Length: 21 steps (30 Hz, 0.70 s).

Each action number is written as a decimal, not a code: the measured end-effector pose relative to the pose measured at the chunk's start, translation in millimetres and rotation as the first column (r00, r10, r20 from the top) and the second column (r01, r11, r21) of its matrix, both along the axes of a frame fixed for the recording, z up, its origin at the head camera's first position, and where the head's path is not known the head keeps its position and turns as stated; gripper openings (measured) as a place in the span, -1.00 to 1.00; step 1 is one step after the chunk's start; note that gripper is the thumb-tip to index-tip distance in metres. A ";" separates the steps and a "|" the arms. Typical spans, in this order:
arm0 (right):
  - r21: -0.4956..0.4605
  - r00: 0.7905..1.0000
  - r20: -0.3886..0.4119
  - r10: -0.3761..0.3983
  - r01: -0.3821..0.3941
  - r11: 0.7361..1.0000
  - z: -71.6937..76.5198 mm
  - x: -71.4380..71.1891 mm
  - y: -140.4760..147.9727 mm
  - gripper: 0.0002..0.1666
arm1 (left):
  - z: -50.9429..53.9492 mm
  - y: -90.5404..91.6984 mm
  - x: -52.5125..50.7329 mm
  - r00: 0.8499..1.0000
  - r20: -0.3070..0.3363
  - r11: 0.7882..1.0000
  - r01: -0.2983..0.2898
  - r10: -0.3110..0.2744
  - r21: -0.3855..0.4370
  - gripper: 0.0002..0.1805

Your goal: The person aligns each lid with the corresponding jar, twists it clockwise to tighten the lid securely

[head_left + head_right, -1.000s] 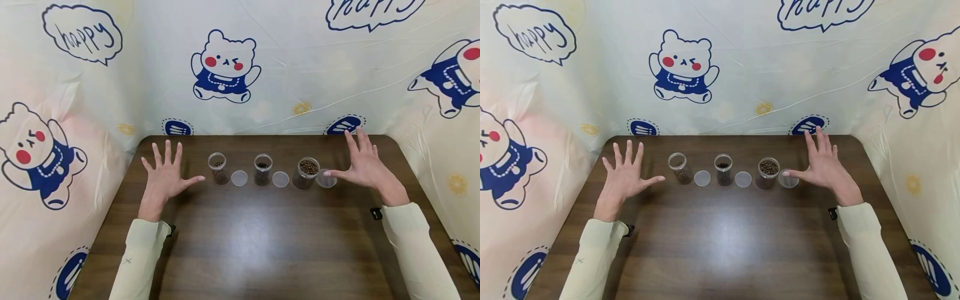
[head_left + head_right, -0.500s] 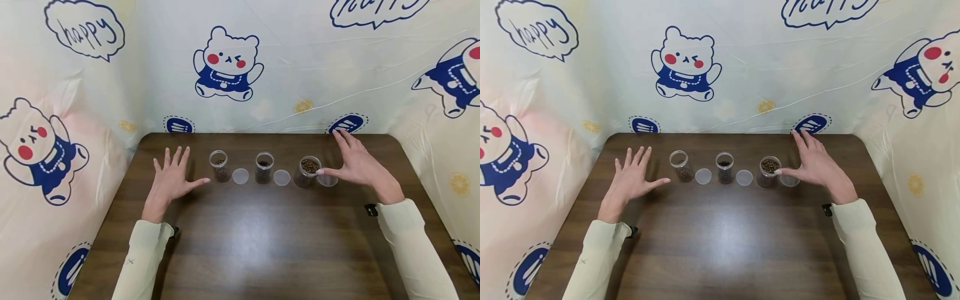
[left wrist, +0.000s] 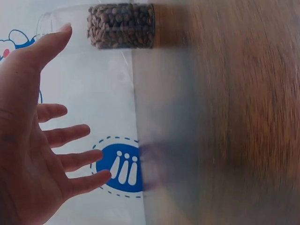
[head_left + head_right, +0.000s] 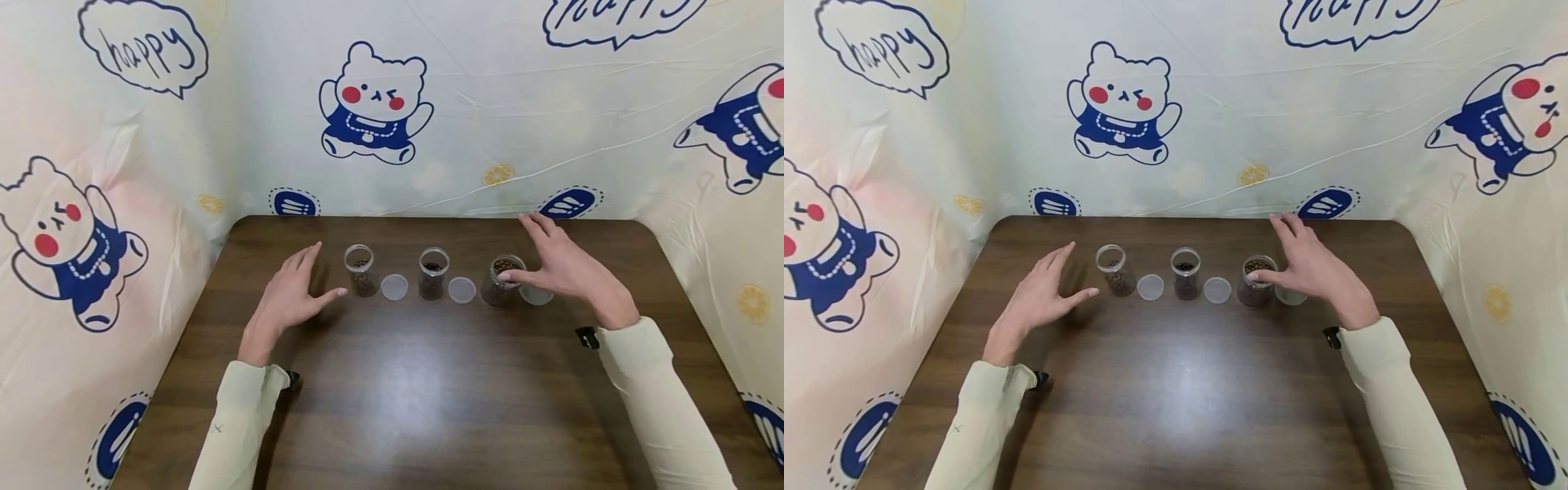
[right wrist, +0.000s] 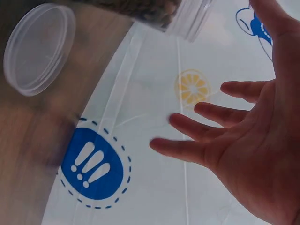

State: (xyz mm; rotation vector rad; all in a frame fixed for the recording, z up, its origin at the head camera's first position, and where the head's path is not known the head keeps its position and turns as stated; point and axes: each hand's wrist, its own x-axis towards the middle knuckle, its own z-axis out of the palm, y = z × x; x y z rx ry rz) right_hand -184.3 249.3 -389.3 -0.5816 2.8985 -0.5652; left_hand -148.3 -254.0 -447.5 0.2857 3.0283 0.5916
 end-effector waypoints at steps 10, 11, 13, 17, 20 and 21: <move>0.005 0.997 -0.046 0.055 -0.055 0.998 7.9 0.3 -20.3 0.03 | 1.0 19.5 1.0 0.999 0.039 0.982 -0.029 0.022 0.187 0.19; 0.001 0.997 -0.052 0.056 -0.056 0.998 8.5 0.4 -22.8 0.00 | 0.4 20.8 0.9 0.999 0.032 0.980 -0.031 0.025 0.198 0.18; -0.005 0.996 -0.061 0.059 -0.059 0.998 9.9 1.0 -28.0 -0.04 | -0.9 23.1 0.9 0.999 0.019 0.975 -0.036 0.032 0.220 0.17; -0.019 0.995 -0.076 0.070 -0.072 0.997 12.8 2.9 -36.3 -0.08 | -3.3 27.9 -1.1 0.999 -0.012 0.963 -0.035 0.040 0.269 0.14; -0.037 0.994 -0.075 0.076 -0.078 0.996 15.4 5.0 -40.9 -0.09 | -5.2 31.5 -3.3 0.999 -0.020 0.950 -0.034 0.042 0.311 0.13; -0.044 0.994 -0.074 0.077 -0.080 0.996 16.1 5.8 -42.6 -0.10 | -6.1 32.8 -3.8 0.999 -0.020 0.944 -0.036 0.045 0.327 0.13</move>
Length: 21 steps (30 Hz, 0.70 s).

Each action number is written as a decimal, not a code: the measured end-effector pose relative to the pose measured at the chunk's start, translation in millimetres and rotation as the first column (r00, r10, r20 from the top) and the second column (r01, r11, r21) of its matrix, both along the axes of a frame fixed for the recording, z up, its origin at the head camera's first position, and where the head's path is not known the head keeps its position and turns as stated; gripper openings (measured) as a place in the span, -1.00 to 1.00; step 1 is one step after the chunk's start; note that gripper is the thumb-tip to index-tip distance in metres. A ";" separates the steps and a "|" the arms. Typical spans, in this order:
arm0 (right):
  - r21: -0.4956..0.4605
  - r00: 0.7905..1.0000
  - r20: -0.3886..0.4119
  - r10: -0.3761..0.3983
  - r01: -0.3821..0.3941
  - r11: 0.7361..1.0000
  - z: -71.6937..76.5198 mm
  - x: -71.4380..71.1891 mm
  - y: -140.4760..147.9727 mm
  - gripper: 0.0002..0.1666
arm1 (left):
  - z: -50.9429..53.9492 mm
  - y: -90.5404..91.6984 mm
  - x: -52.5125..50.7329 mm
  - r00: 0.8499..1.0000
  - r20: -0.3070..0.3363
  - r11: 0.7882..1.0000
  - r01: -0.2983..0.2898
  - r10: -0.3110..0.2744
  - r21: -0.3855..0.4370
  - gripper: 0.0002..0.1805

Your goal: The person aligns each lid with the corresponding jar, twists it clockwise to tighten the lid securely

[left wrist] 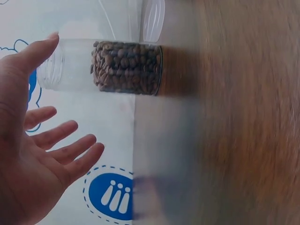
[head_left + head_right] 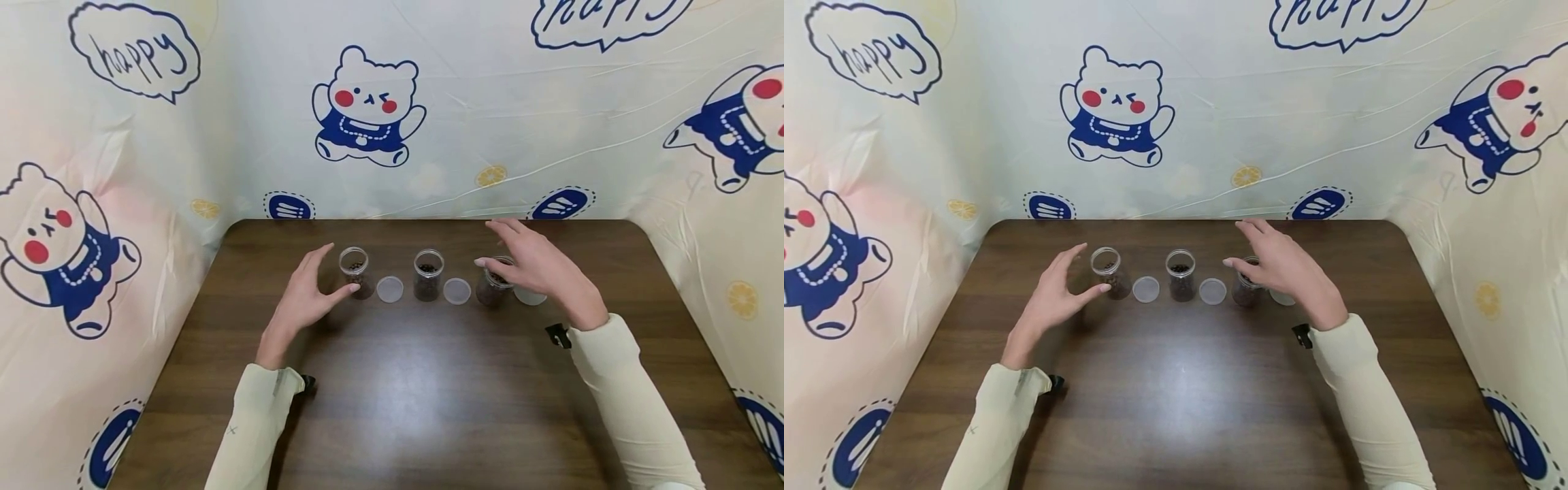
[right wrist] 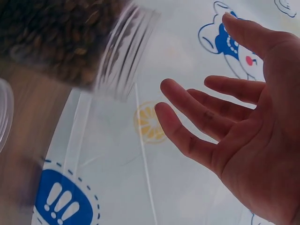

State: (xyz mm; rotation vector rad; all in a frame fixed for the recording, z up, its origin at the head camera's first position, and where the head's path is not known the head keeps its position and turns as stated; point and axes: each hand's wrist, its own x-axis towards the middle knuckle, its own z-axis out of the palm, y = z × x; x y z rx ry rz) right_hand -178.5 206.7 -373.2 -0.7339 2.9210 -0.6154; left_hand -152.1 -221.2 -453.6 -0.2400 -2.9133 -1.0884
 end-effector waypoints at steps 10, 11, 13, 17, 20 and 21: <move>-0.079 0.999 -0.033 0.019 -0.022 0.997 0.1 8.1 -21.2 -0.13 | -7.1 8.3 -0.8 1.000 0.001 0.996 -0.021 0.021 0.092 0.12; -0.085 0.999 -0.037 0.022 -0.025 0.996 0.2 8.6 -23.8 -0.14 | -7.5 8.9 -0.9 1.000 -0.002 0.995 -0.024 0.025 0.101 0.11; -0.093 0.999 -0.041 0.025 -0.029 0.995 0.4 9.4 -28.6 -0.15 | -8.2 10.1 -1.0 0.999 -0.008 0.991 -0.032 0.034 0.127 0.10; -0.109 0.999 -0.041 0.031 -0.035 0.993 1.5 11.7 -37.9 -0.16 | -11.4 13.4 -1.7 0.999 -0.016 0.979 -0.047 0.051 0.199 0.08; -0.122 0.998 -0.053 0.041 -0.047 0.991 1.9 14.3 -44.2 -0.18 | -15.6 16.2 -2.9 0.998 -0.009 0.965 -0.053 0.057 0.256 0.07; -0.125 0.997 -0.062 0.046 -0.054 0.991 2.0 15.2 -46.3 -0.19 | -17.0 17.0 -3.4 0.998 -0.005 0.961 -0.054 0.058 0.270 0.06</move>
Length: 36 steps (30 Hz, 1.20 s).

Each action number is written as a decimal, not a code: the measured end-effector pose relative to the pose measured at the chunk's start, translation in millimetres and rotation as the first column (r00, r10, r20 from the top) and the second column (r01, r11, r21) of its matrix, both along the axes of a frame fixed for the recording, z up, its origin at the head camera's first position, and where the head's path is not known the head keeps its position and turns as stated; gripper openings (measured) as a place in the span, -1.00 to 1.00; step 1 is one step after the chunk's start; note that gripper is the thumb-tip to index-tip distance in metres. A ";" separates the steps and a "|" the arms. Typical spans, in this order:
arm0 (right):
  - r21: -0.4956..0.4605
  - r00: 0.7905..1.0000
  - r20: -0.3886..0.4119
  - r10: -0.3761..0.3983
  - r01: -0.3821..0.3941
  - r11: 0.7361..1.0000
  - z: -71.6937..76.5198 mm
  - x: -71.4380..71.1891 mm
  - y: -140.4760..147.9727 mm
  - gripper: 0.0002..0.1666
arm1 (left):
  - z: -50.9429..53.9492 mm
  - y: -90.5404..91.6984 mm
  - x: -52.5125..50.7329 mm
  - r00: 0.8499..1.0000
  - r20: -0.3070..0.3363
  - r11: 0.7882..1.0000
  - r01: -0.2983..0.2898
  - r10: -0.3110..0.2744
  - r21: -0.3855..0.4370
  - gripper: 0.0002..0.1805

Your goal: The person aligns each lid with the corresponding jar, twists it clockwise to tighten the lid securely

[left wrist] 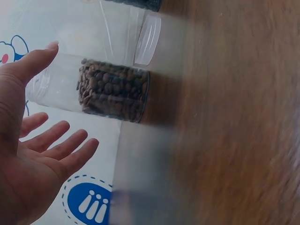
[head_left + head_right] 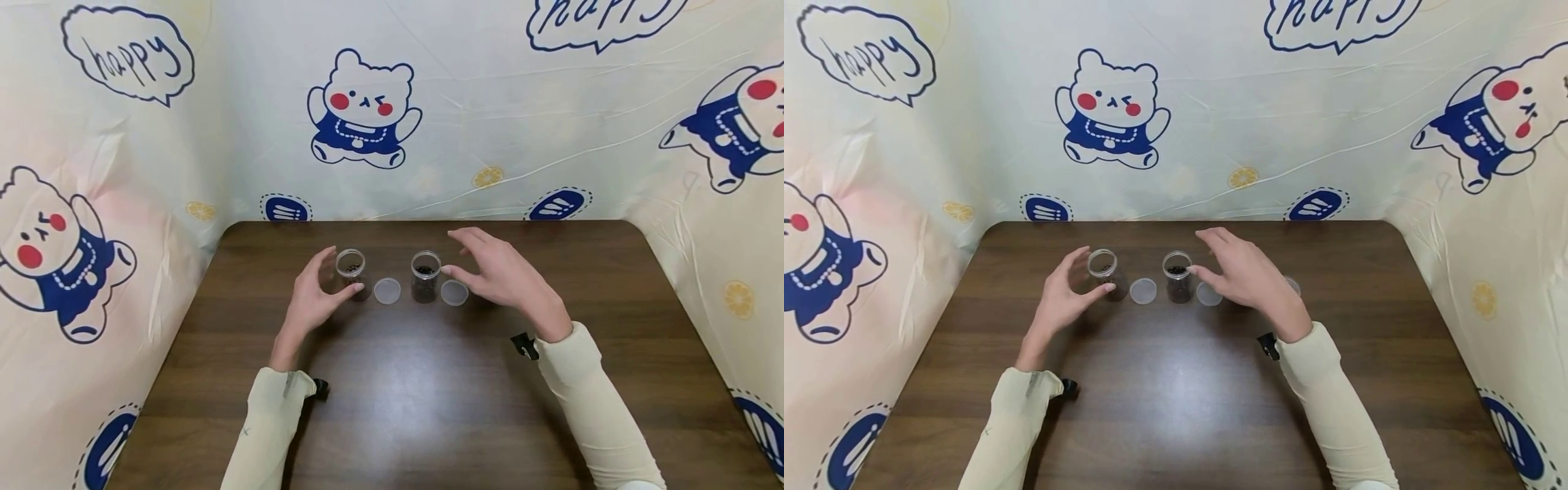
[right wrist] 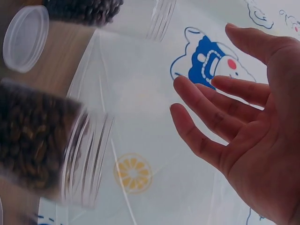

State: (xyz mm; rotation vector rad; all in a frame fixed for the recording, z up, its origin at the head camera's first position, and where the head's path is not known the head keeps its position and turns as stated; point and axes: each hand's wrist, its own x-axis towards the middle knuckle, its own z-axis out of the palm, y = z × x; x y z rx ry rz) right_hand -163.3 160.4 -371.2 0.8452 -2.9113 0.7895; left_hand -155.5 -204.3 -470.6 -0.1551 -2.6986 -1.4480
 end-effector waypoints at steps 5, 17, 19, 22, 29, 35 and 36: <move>-0.009 0.998 -0.058 0.037 -0.038 0.999 1.7 5.5 -10.6 -0.24 | -4.7 3.0 -1.0 1.000 0.006 0.998 -0.014 0.013 0.065 0.02; -0.028 0.978 -0.153 0.142 -0.148 0.989 4.3 12.9 -45.5 -0.27 | -11.2 1.7 -4.7 1.000 -0.011 0.991 -0.006 0.007 0.132 -0.12; -0.021 0.976 -0.149 0.156 -0.161 0.987 3.2 14.5 -52.4 -0.27 | -12.8 1.8 -5.0 1.000 -0.015 0.992 0.000 0.002 0.130 -0.14; -0.015 0.976 -0.137 0.169 -0.173 0.985 1.7 16.4 -62.0 -0.29 | -14.9 2.3 -5.5 1.000 -0.020 0.992 0.006 -0.003 0.126 -0.16; 0.006 0.974 -0.114 0.198 -0.199 0.980 -4.4 18.3 -81.5 -0.27 | -13.9 3.4 -6.3 1.000 -0.026 0.990 0.011 -0.008 0.139 -0.15; 0.066 0.967 -0.101 0.234 -0.228 0.971 -12.4 20.1 -96.1 -0.23 | -13.9 4.3 -9.3 0.999 -0.019 0.989 0.030 -0.027 0.141 -0.15; 0.077 0.967 -0.093 0.236 -0.230 0.970 -13.8 20.4 -98.0 -0.23 | -13.8 4.4 -9.9 0.999 -0.017 0.990 0.031 -0.029 0.140 -0.15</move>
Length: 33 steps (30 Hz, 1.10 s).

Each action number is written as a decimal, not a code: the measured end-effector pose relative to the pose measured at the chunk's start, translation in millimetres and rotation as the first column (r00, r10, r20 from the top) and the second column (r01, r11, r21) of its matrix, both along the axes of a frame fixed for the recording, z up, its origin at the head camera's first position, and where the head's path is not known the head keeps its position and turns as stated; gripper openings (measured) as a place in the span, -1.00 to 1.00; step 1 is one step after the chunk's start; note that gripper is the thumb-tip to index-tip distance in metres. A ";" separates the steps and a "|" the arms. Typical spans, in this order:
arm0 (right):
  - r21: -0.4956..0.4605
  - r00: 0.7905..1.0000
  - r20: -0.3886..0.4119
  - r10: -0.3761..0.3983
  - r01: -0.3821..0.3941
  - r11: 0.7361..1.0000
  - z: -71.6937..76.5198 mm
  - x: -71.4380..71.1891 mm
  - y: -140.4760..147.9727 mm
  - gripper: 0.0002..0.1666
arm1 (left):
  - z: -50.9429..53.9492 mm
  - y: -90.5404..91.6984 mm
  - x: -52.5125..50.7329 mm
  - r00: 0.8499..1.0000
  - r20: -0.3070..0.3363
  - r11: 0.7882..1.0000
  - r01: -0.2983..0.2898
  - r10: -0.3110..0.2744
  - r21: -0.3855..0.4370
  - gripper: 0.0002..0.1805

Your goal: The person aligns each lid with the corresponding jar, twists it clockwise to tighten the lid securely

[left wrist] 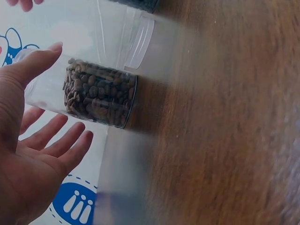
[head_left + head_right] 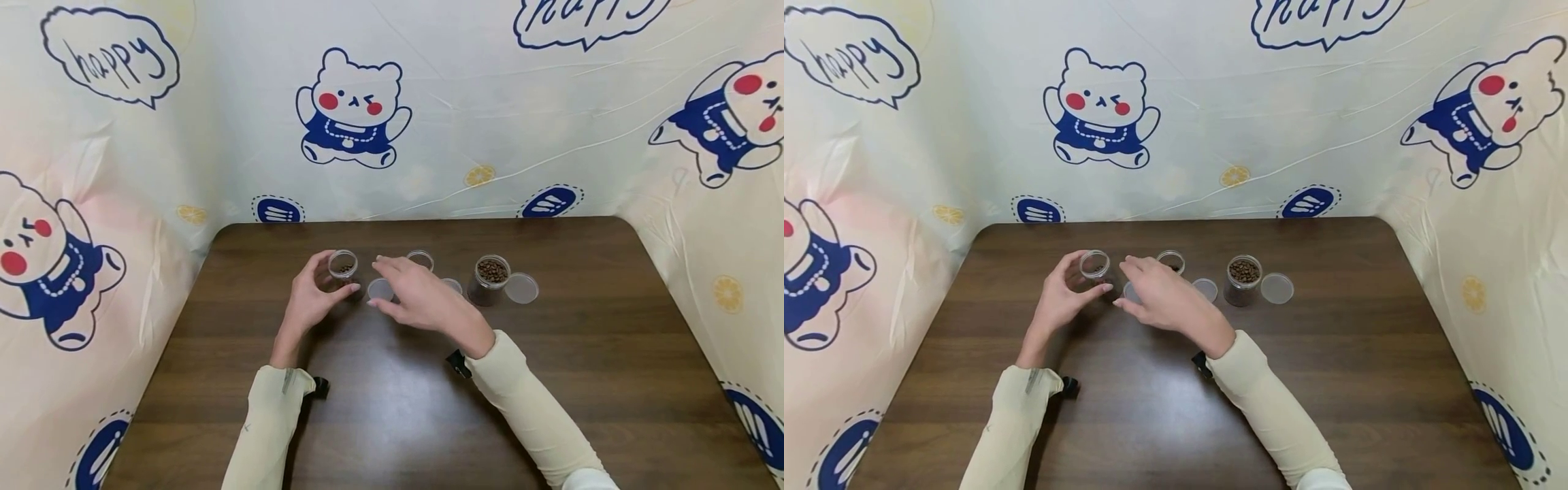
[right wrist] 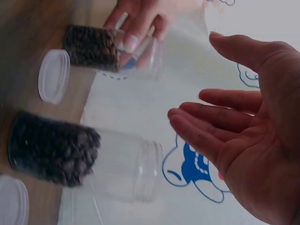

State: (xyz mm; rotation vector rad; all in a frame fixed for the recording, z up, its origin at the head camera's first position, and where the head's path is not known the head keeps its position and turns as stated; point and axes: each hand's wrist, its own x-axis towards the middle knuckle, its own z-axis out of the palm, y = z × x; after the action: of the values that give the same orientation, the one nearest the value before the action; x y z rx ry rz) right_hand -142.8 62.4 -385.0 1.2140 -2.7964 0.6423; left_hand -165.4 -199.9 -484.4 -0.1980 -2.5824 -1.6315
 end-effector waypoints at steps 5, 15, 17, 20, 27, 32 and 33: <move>0.091 0.996 0.084 -0.031 0.023 0.996 -6.4 1.7 -9.2 -0.19 | 0.8 -0.8 -2.9 1.000 0.011 1.000 0.004 -0.004 0.001 -0.15; 0.242 0.985 0.154 -0.081 0.042 0.969 -27.2 2.3 -27.4 -0.20 | 2.4 1.8 -3.9 0.999 0.036 1.000 0.012 -0.013 0.024 -0.14; 0.268 0.987 0.141 -0.078 0.038 0.963 -32.3 2.2 -30.9 -0.25 | 2.1 2.2 -3.2 0.999 0.044 1.000 0.010 -0.010 0.021 -0.13; 0.304 0.989 0.127 -0.076 0.034 0.952 -39.4 1.6 -35.6 -0.28 | 1.0 3.0 -1.9 0.998 0.056 1.000 0.002 -0.003 0.022 -0.13; 0.335 0.992 0.061 -0.108 0.082 0.939 -56.3 -3.5 -43.5 -0.27 | -3.1 5.3 -3.1 0.998 0.059 1.000 -0.010 0.008 0.027 -0.12; 0.355 0.991 0.028 -0.133 0.115 0.928 -65.9 -7.5 -49.1 -0.27 | -4.7 6.6 -4.3 0.999 0.040 1.000 -0.025 0.025 0.016 -0.16; 0.362 0.989 0.025 -0.143 0.124 0.924 -67.4 -8.1 -50.1 -0.28 | -5.1 7.0 -4.5 0.999 0.036 1.000 -0.024 0.024 0.014 -0.16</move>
State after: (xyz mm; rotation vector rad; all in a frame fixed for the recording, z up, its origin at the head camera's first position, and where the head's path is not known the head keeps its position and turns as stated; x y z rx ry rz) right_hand -150.9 12.3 -452.4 1.0443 -3.1012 0.1550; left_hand -169.9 -192.9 -489.5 -0.1378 -2.5871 -1.6602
